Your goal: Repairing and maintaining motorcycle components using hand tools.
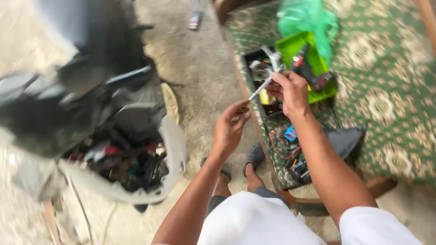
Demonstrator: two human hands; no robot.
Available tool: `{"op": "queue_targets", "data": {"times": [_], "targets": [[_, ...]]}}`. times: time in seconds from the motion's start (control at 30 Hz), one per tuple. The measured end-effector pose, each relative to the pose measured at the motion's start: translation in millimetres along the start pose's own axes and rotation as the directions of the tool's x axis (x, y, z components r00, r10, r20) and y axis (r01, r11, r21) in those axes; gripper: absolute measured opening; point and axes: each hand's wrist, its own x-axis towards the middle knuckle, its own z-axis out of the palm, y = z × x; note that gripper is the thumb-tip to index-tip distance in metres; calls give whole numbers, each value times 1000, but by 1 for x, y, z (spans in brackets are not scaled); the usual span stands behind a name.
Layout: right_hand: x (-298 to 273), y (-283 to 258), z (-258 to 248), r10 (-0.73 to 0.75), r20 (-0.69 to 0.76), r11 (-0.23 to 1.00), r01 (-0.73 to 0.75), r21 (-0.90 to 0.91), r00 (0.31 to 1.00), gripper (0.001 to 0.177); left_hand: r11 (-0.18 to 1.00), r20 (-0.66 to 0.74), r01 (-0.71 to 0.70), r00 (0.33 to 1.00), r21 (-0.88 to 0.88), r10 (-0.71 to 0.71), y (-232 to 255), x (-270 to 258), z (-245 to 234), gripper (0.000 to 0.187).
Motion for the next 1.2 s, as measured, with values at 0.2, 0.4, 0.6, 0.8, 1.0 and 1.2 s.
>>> {"op": "queue_targets", "data": {"times": [0.2,0.4,0.6,0.8,1.0,1.2], "targets": [[-45,29,98,194,233,981,-191,-35,953,9,984,-389,-81,911,157,137,38,-74,-93,21],[-123,29,191,68,292,835,105,-539,954,26,860,-529,-293,690,418,493,31,-129,-160,15],[-183,41,279,-217,965,-23,987,-159,150,26,985,-640,-154,765,-79,68,0,-157,-219,22],[-188,83,330,272,665,372,561,-740,696,28,682,-609,-194,657,-706,-444,-123,-139,-270,39],[-194,101,389,317,604,412,467,-782,731,30,350,-394,-216,702,-912,-593,-139,-99,-311,62],[-201,102,416,394,579,383,445,-809,714,28,186,-447,-451,588,-873,-674,-147,-45,-320,75]]}}
